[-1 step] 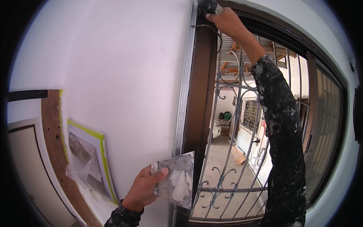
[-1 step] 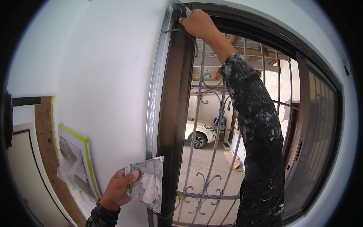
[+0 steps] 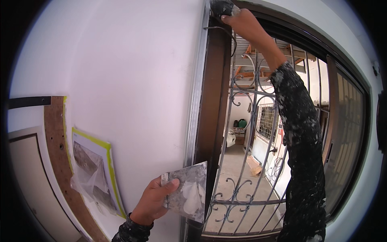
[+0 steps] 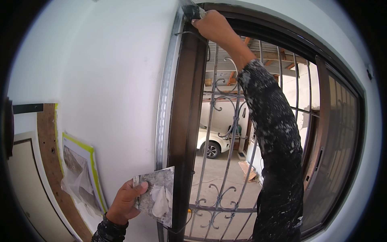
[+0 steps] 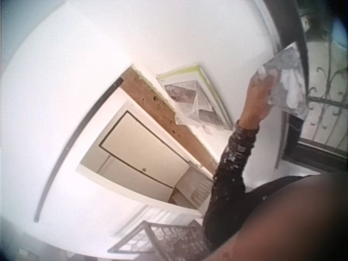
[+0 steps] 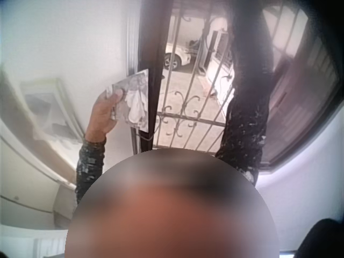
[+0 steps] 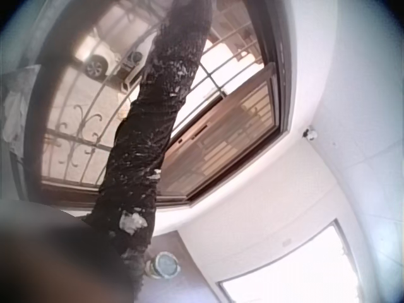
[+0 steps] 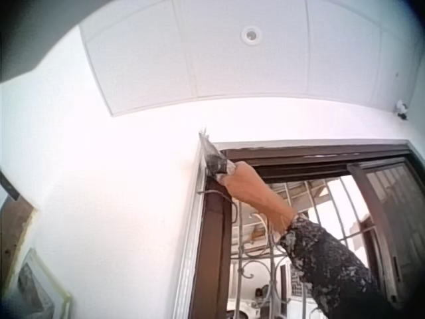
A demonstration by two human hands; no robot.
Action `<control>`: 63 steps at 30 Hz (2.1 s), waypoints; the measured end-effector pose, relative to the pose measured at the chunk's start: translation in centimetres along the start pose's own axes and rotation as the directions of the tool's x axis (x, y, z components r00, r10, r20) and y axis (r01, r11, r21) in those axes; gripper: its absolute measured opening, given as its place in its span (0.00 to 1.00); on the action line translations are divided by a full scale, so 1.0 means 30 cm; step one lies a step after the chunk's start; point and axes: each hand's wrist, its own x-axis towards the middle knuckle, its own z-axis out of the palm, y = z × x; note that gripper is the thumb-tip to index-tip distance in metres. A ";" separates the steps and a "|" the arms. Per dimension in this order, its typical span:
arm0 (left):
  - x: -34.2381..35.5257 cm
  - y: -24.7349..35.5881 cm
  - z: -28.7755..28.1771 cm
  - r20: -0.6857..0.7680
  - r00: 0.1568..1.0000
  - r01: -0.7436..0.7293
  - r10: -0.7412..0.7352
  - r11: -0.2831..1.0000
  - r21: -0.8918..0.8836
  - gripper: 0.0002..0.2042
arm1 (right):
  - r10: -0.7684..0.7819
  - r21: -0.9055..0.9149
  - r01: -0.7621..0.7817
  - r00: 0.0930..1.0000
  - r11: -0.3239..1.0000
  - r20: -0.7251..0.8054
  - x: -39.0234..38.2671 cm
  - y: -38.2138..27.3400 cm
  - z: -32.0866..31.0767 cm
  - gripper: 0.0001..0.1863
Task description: The person applies a white sealant along the top edge of a window frame using a putty knife and a smaller scraper. They repeatedly smooth the bead and scrape excess material from the tools. The person briefly uses a spirit level against the frame before continuing to apply and smooth the sealant.
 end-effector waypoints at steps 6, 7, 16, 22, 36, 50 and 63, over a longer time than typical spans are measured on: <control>0.012 0.018 0.008 -0.032 0.999 0.017 -0.017 1.000 0.012 0.17 | 0.033 0.211 0.010 0.979 0.977 -0.201 0.059 0.046 -0.027 0.26; 0.013 0.019 0.009 -0.010 1.000 0.011 -0.011 1.000 -0.007 0.17 | 0.030 0.216 0.019 0.975 0.976 -0.220 0.096 0.056 -0.003 0.26; 0.015 0.017 0.004 -0.044 0.999 0.030 -0.031 0.999 -0.027 0.18 | -0.018 0.094 0.053 0.939 0.994 -0.343 0.252 0.109 0.085 0.24; 0.013 0.021 0.004 -0.022 0.999 0.029 -0.029 1.000 -0.012 0.18 | -0.034 -0.026 0.027 0.944 0.999 -0.329 0.296 0.112 0.089 0.28; 0.018 0.027 -0.005 0.023 0.999 0.042 -0.042 0.999 -0.003 0.21 | -0.359 -0.508 0.251 0.925 0.824 -0.124 0.433 0.208 0.112 0.23; 0.018 0.032 -0.003 0.020 0.998 0.055 -0.055 0.998 0.006 0.19 | -0.436 -0.876 0.481 0.791 0.008 0.430 0.396 0.223 0.047 0.15; 0.020 0.030 0.002 0.015 0.999 0.034 -0.034 0.999 -0.002 0.19 | -0.513 -0.805 0.571 0.745 0.161 0.426 0.365 0.247 0.062 0.14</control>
